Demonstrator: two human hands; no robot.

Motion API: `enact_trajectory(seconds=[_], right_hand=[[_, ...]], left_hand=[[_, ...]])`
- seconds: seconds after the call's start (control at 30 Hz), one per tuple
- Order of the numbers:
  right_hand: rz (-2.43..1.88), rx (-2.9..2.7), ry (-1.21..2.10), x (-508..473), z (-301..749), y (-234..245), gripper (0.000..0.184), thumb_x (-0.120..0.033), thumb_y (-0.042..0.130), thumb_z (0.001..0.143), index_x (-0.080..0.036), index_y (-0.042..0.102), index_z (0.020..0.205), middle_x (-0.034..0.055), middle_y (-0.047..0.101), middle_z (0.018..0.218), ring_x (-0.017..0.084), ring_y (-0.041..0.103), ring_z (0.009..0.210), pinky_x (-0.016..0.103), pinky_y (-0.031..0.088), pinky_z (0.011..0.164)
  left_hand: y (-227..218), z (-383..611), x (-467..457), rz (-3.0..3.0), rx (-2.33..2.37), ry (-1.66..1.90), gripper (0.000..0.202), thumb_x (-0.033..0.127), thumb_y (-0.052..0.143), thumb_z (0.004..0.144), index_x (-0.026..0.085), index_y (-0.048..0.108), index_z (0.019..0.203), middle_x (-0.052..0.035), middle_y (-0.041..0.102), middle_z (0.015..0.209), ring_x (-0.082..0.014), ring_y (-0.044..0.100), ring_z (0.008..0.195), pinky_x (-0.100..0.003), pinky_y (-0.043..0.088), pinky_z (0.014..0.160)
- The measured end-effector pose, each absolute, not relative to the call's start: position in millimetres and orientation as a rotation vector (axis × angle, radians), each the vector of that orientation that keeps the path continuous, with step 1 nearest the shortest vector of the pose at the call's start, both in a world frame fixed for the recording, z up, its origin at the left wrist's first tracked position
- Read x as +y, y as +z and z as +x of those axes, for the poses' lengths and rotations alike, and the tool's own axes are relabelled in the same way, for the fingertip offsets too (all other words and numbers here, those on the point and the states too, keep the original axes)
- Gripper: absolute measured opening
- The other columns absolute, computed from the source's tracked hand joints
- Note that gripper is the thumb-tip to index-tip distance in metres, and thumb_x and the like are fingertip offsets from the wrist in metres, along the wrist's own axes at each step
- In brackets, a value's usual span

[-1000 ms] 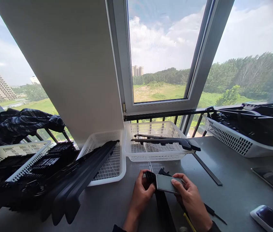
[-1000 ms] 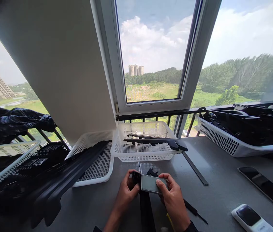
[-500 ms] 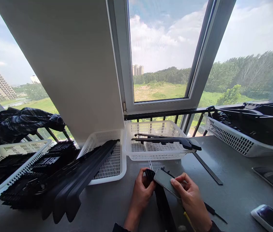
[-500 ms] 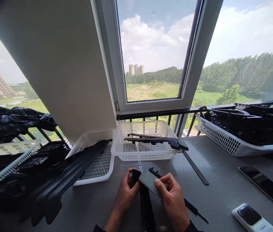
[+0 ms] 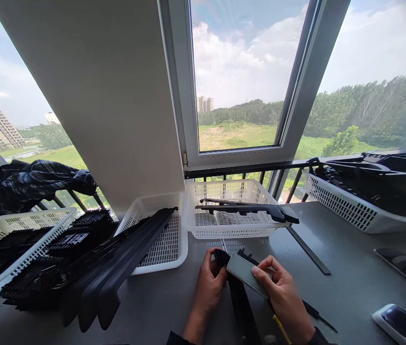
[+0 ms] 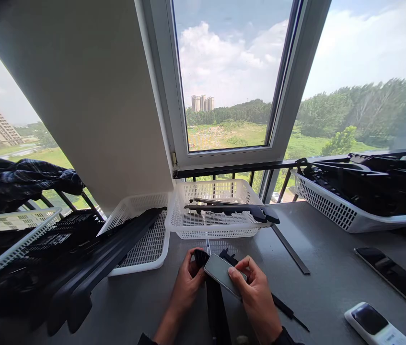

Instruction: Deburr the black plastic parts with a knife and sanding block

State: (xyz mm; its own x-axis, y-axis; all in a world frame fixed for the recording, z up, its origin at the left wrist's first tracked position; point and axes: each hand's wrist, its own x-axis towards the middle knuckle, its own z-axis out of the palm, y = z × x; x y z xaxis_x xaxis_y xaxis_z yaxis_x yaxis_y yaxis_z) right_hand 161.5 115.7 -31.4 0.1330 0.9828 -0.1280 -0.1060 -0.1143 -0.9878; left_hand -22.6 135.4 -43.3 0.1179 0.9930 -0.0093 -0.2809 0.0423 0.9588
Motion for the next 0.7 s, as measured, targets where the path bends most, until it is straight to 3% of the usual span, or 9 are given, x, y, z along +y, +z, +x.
enact_trajectory(seconds=[0.23,0.33,0.4,0.47,0.6,0.7], right_hand=[[-1.215,-0.919,1.317,109.6,158.8,-24.4,0.053,-0.067,0.084,0.078,-0.025,0.052,0.081,-0.0057,0.057,0.065,0.013,0.05,0.054,0.024,0.039,0.051],[-1.265,-0.893,1.263,110.7,161.8,-25.5,0.051,-0.069,0.081,0.081,-0.025,0.061,0.096,-0.0034,0.064,0.07,0.017,0.058,0.06,0.025,0.045,0.053],[-1.298,-0.893,1.164,112.0,163.0,-25.0,0.058,-0.069,0.08,0.081,-0.024,0.065,0.116,-0.0015,0.068,0.074,0.018,0.06,0.062,0.027,0.048,0.053],[-1.309,-0.997,1.065,112.4,162.3,-24.3,0.06,-0.066,0.079,0.082,-0.023,0.067,0.123,0.0019,0.073,0.081,0.02,0.062,0.065,0.029,0.052,0.057],[-1.319,-1.332,0.868,110.4,157.3,-27.7,0.032,-0.052,0.074,0.087,-0.023,0.074,0.1,0.0096,0.079,0.108,0.024,0.071,0.085,0.031,0.058,0.069],[-1.335,-1.403,0.75,109.3,155.6,-32.8,0.018,-0.041,0.069,0.085,-0.024,0.068,0.091,0.0111,0.076,0.127,0.02,0.07,0.076,0.03,0.057,0.062]], left_hand=[[-51.4,-25.9,141.8,0.975,0.972,1.284,0.078,0.076,0.085,0.073,0.017,0.064,0.12,0.0004,0.068,0.076,-0.0148,0.058,0.065,-0.026,0.043,0.062],[-52.7,-27.8,143.6,0.971,1.035,1.318,0.071,0.081,0.082,0.072,0.015,0.073,0.098,-0.0031,0.069,0.078,-0.0185,0.06,0.076,-0.029,0.046,0.072],[-52.5,-28.2,143.6,0.967,1.067,1.318,0.071,0.084,0.08,0.07,0.014,0.072,0.079,-0.0022,0.064,0.072,-0.0172,0.055,0.074,-0.029,0.043,0.071],[-51.8,-28.1,143.0,0.965,1.08,1.295,0.071,0.085,0.078,0.07,0.015,0.067,0.069,-0.0001,0.056,0.066,-0.0146,0.047,0.068,-0.028,0.037,0.065],[-49.4,-27.6,141.1,0.98,1.107,1.271,0.072,0.088,0.075,0.07,0.018,0.057,0.062,0.0034,0.044,0.062,-0.0124,0.034,0.065,-0.028,0.028,0.06],[-46.7,-27.2,139.8,1.007,1.111,1.243,0.075,0.092,0.071,0.068,0.021,0.048,0.059,0.0048,0.036,0.063,-0.0124,0.03,0.065,-0.029,0.024,0.06]])
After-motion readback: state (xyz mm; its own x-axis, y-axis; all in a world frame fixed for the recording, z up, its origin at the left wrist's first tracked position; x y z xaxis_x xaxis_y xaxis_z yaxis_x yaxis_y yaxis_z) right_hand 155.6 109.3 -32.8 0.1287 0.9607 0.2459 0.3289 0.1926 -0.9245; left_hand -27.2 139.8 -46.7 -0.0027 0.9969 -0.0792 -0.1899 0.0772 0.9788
